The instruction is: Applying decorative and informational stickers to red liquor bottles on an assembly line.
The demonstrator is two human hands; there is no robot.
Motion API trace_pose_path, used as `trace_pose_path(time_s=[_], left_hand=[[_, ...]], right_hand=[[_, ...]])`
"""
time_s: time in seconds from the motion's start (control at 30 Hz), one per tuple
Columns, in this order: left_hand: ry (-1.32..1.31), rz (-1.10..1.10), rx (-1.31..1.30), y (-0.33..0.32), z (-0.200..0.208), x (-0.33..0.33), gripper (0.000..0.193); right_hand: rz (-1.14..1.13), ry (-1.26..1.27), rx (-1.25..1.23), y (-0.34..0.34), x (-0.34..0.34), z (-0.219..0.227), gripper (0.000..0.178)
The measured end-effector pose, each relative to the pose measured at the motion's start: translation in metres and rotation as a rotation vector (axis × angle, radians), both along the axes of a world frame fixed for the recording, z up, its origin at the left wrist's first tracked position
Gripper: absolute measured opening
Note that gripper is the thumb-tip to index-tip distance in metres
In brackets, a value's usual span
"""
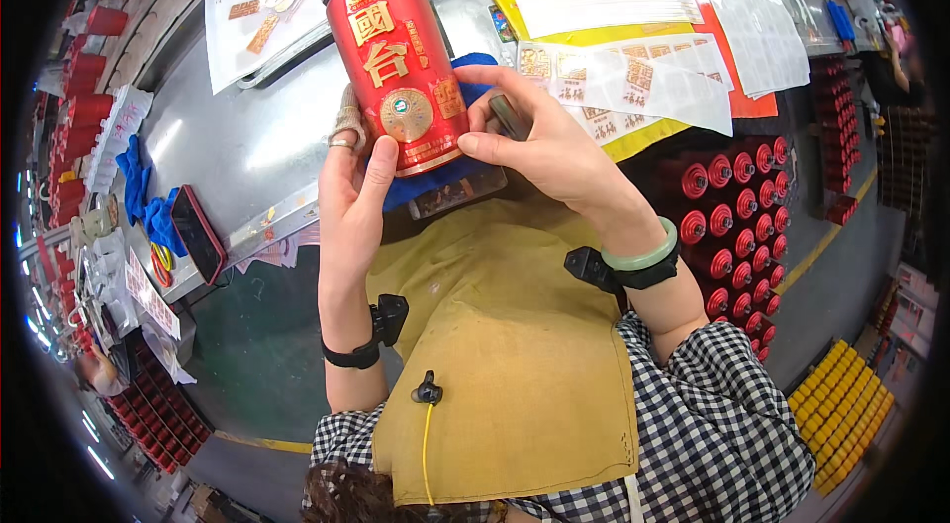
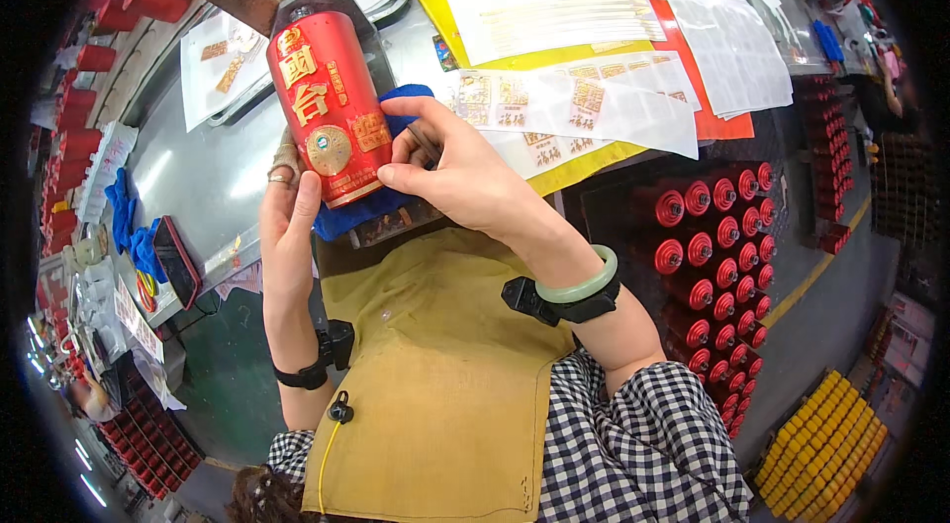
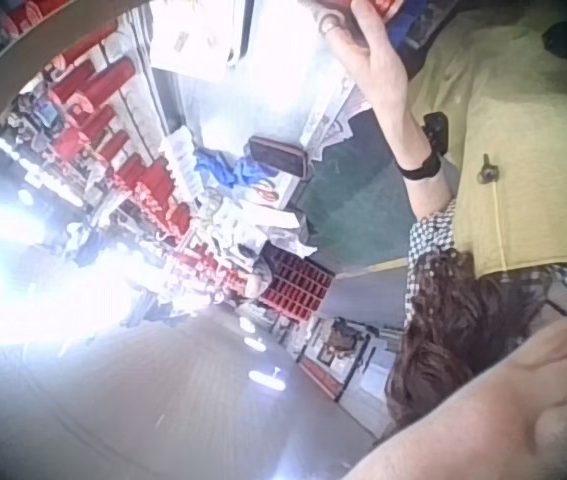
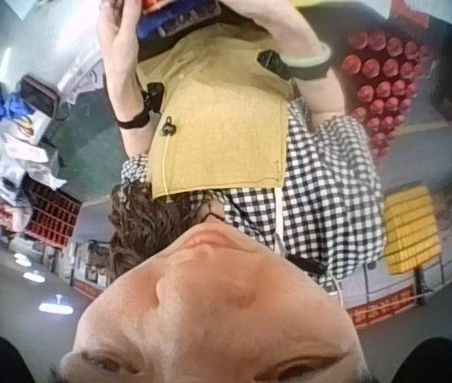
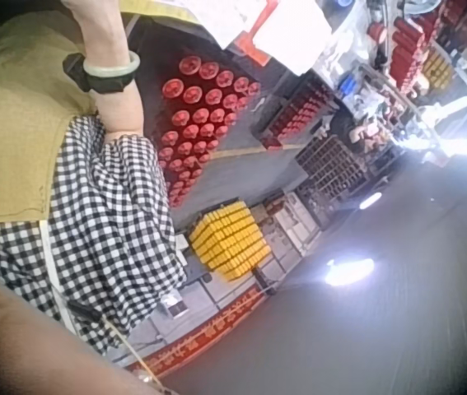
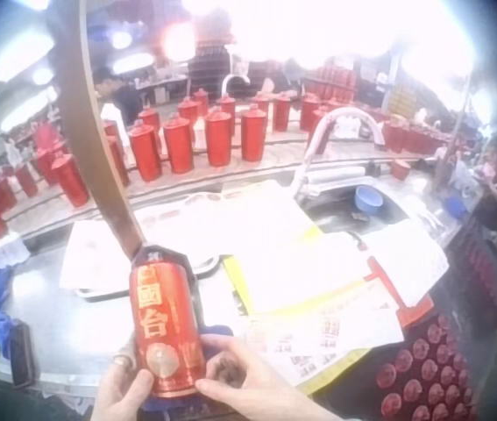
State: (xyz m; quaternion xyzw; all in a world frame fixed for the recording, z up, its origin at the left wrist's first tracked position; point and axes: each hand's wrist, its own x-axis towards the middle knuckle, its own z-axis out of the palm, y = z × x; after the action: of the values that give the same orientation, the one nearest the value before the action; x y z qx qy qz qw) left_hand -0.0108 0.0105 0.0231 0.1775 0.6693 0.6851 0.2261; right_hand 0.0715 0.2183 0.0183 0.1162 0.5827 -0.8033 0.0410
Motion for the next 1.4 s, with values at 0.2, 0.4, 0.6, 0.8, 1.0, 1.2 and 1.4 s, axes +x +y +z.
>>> trace_pose_path(time_s=[0.2,0.4,0.6,0.8,1.0,1.2,1.4], left_hand=[[-0.037,0.031,0.05,0.0,-0.005,0.002,0.063],[1.112,0.081,-0.553,0.005,0.001,0.027,0.067],[1.078,0.29,-0.526,-0.01,-0.033,0.042,0.068],[0.575,0.472,-0.232,0.01,-0.051,0.035,0.074],[0.637,0.438,-0.239,0.011,-0.035,0.037,0.073],[1.155,0.374,-0.442,0.009,-0.027,0.032,0.052],[1.13,0.465,-0.412,-0.002,-0.04,0.037,0.053]], right_hand=[[-0.007,0.019,-0.013,0.001,0.002,-0.001,0.063],[-0.065,-0.071,-0.046,0.003,0.007,0.007,0.06],[-0.342,0.128,0.228,-0.006,0.014,0.009,0.038],[-0.325,0.153,0.382,-0.035,0.027,0.016,0.025],[-0.436,0.087,0.685,-0.006,0.029,0.005,0.022],[-0.458,0.296,0.743,-0.008,0.011,0.024,0.033],[-0.467,0.506,0.933,0.0,-0.006,0.032,0.021]])
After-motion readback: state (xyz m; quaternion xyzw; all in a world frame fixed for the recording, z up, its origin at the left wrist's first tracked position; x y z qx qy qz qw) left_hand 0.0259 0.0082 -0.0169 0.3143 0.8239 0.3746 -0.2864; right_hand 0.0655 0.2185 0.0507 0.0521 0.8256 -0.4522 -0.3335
